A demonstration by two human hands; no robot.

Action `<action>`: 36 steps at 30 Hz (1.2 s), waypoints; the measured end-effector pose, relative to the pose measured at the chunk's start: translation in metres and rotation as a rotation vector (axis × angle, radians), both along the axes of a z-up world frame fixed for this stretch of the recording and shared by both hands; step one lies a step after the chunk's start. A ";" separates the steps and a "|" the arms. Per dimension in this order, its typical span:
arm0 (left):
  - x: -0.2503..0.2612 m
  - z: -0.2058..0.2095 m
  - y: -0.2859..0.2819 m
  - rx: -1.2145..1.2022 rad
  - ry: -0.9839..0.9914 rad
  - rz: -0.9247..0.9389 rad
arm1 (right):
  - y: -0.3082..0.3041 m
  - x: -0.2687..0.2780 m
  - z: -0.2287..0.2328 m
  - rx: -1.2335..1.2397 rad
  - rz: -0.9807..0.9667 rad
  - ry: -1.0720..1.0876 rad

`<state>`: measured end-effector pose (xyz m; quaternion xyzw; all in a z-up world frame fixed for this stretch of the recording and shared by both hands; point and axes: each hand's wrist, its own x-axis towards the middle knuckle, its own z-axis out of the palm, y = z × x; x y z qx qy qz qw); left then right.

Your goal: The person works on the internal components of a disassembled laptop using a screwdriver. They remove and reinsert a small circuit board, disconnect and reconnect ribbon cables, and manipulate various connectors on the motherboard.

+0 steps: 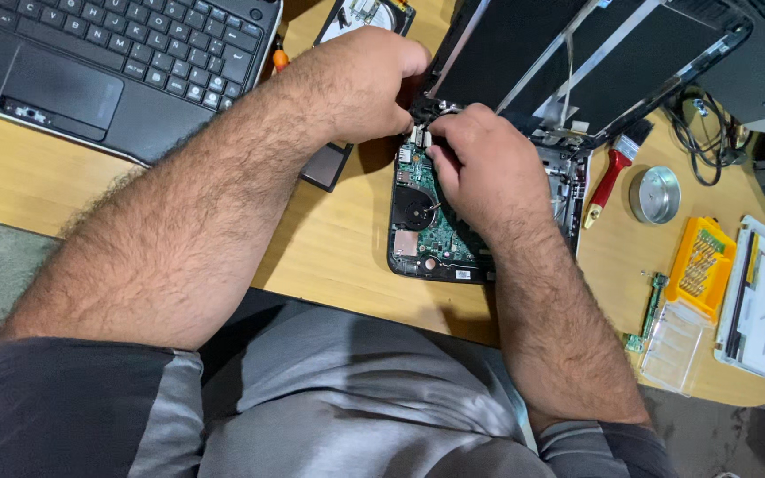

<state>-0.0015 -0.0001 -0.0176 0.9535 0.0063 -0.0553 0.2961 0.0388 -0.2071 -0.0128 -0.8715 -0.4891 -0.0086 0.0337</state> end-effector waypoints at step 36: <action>0.010 -0.020 0.002 -0.054 -0.054 -0.014 | -0.001 0.003 -0.023 0.357 0.054 0.085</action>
